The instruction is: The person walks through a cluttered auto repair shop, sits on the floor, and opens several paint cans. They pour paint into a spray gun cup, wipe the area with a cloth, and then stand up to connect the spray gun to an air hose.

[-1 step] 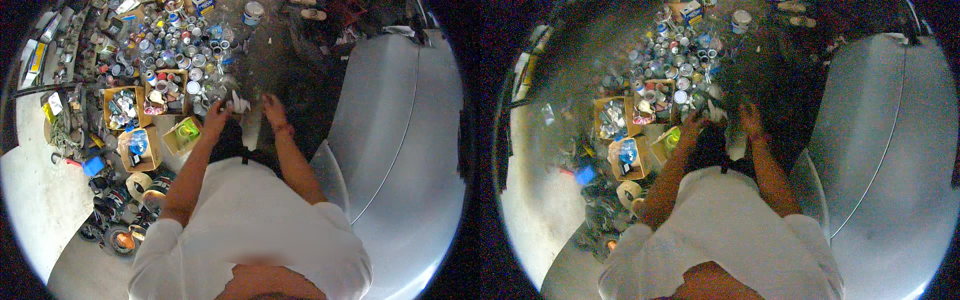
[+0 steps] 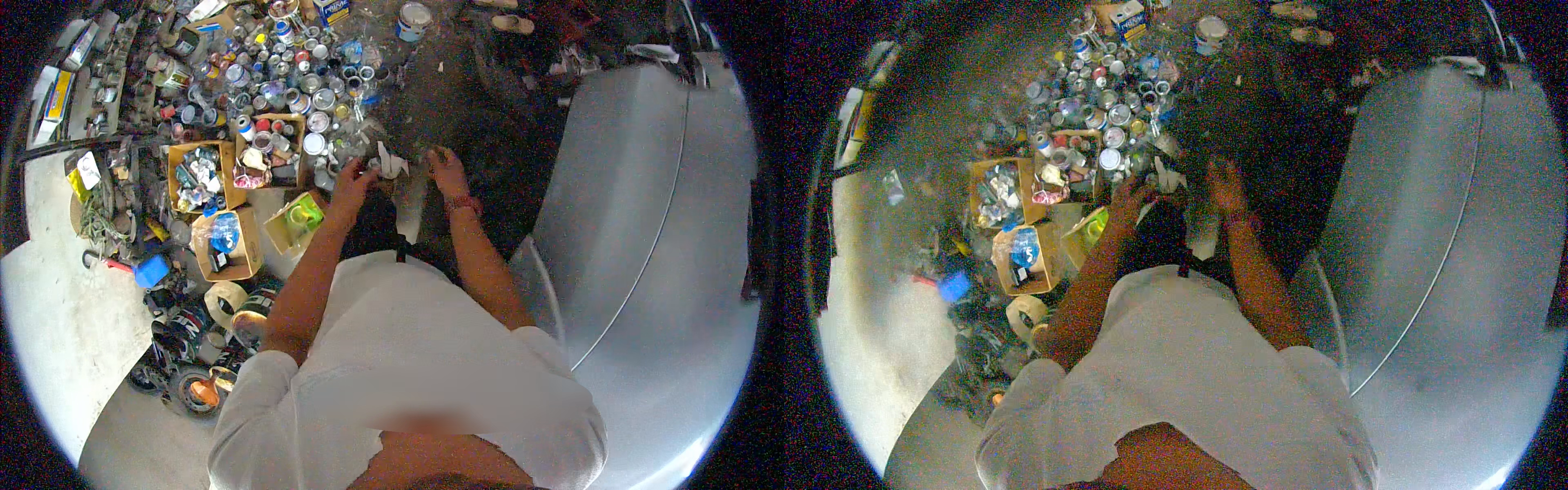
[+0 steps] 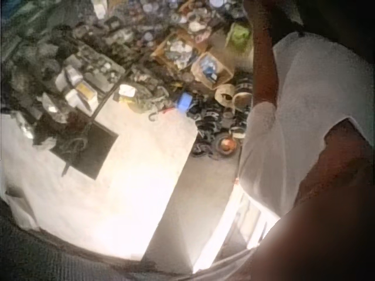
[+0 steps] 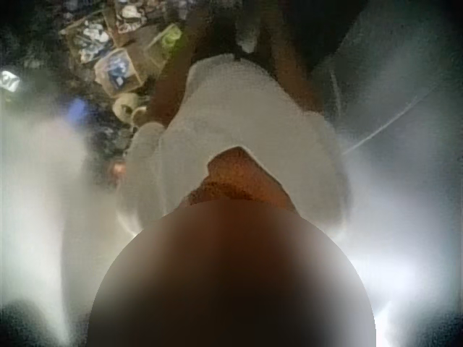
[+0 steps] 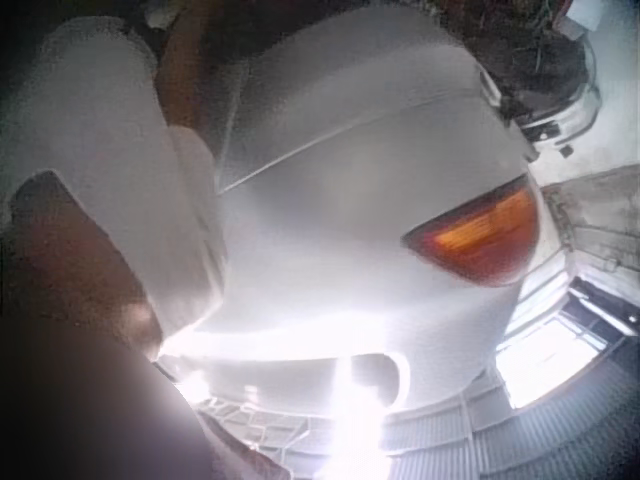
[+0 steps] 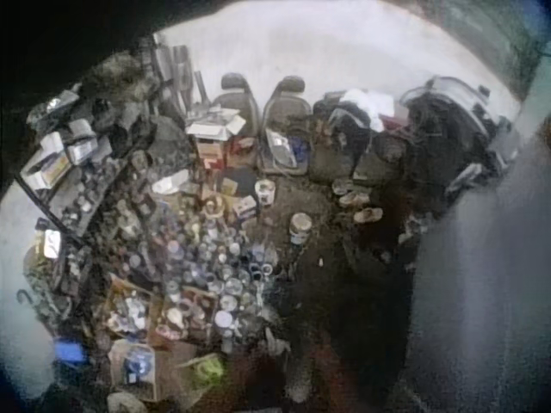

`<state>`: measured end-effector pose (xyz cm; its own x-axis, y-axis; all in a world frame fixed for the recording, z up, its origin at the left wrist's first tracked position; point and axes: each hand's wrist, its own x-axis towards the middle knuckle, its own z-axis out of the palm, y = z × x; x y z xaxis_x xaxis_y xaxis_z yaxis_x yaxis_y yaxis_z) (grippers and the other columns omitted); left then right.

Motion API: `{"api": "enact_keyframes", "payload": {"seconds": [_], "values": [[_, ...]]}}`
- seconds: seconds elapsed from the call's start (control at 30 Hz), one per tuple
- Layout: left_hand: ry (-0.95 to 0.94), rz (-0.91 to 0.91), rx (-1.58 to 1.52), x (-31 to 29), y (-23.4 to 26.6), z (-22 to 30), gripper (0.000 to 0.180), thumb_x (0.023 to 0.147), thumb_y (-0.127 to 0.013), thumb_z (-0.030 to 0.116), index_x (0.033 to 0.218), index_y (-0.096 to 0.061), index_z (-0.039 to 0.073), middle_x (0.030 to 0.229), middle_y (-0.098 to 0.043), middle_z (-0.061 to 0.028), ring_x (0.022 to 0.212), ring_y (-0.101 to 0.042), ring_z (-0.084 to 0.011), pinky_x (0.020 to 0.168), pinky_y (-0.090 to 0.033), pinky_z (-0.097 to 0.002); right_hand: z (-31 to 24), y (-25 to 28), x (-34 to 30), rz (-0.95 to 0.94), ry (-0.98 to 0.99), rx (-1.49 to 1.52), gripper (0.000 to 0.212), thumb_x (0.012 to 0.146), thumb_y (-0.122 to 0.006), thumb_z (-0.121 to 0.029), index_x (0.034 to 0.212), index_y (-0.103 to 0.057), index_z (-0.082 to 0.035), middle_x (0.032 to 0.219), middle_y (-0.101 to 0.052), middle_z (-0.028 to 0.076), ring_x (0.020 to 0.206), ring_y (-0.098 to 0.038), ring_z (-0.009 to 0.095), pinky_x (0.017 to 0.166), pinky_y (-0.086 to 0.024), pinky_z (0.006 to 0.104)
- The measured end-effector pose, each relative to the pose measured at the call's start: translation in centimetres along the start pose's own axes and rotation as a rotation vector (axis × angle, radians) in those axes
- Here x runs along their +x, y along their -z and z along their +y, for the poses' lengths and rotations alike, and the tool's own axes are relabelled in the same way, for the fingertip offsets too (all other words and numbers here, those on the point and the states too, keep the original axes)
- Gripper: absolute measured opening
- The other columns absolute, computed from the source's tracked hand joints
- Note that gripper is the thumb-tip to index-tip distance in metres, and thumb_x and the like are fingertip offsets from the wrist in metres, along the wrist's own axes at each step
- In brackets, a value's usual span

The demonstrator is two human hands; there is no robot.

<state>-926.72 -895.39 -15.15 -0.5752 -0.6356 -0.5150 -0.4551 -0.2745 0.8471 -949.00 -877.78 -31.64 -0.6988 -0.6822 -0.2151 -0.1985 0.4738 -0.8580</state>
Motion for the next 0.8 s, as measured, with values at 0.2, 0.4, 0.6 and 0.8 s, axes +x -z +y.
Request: {"api": "enact_keyframes", "payload": {"seconds": [0.2, 0.4, 0.6, 0.8], "values": [[0.17, 0.081, -0.444, 15.3, 1.2, 7.3, 0.053, 0.094, -0.073, 0.033, 0.136, -0.062, 0.002, 0.128, -0.067, -0.0122, 0.116, -0.064, -0.0265, 0.104, -0.048, -0.0441, -13.9, 4.2, 18.6, -0.299, -0.313, -0.036, 0.047, 0.102, -0.065, -0.037, 0.137, -0.06, -0.007, 0.118, -0.07, 0.008, 0.094, -0.068, 0.017, 0.081, -0.055, 0.0315], [0.188, 0.01, -0.601, 23.9, 5.4, 15.9, 0.037, 0.098, -0.068, 0.02, 0.131, -0.066, 0.005, 0.112, -0.071, -0.0036, 0.101, -0.065, -0.0141, 0.093, -0.052, -0.0304, -23.5, 4.0, 28.7, -0.404, -0.312, 0.173, 0.055, 0.104, -0.06, -0.047, 0.144, -0.056, -0.009, 0.131, -0.066, 0.009, 0.115, -0.065, 0.021, 0.093, -0.053, 0.0334], [-0.078, 0.064, -0.475, 28.4, 11.0, 22.5, 0.039, 0.096, -0.066, 0.017, 0.134, -0.064, 0.005, 0.111, -0.071, -0.0045, 0.097, -0.066, -0.0157, 0.092, -0.054, -0.0312, -30.7, -0.5, 39.8, -0.597, 0.043, 0.059, 0.058, 0.104, -0.059, -0.048, 0.143, -0.058, -0.006, 0.137, -0.063, 0.011, 0.124, -0.061, 0.022, 0.099, -0.052, 0.0352], [0.003, 0.132, -1.1, 32.3, 15.6, 22.5, 0.04, 0.097, -0.068, 0.019, 0.132, -0.062, 0.001, 0.11, -0.07, -0.005, 0.093, -0.067, -0.0158, 0.09, -0.056, -0.0318, -37.2, -8.1, 50.0, -0.818, 0.343, 0.036, 0.04, 0.102, -0.067, -0.025, 0.132, -0.063, 0.0, 0.125, -0.068, 0.008, 0.114, -0.065, 0.019, 0.098, -0.052, 0.0315]]}}
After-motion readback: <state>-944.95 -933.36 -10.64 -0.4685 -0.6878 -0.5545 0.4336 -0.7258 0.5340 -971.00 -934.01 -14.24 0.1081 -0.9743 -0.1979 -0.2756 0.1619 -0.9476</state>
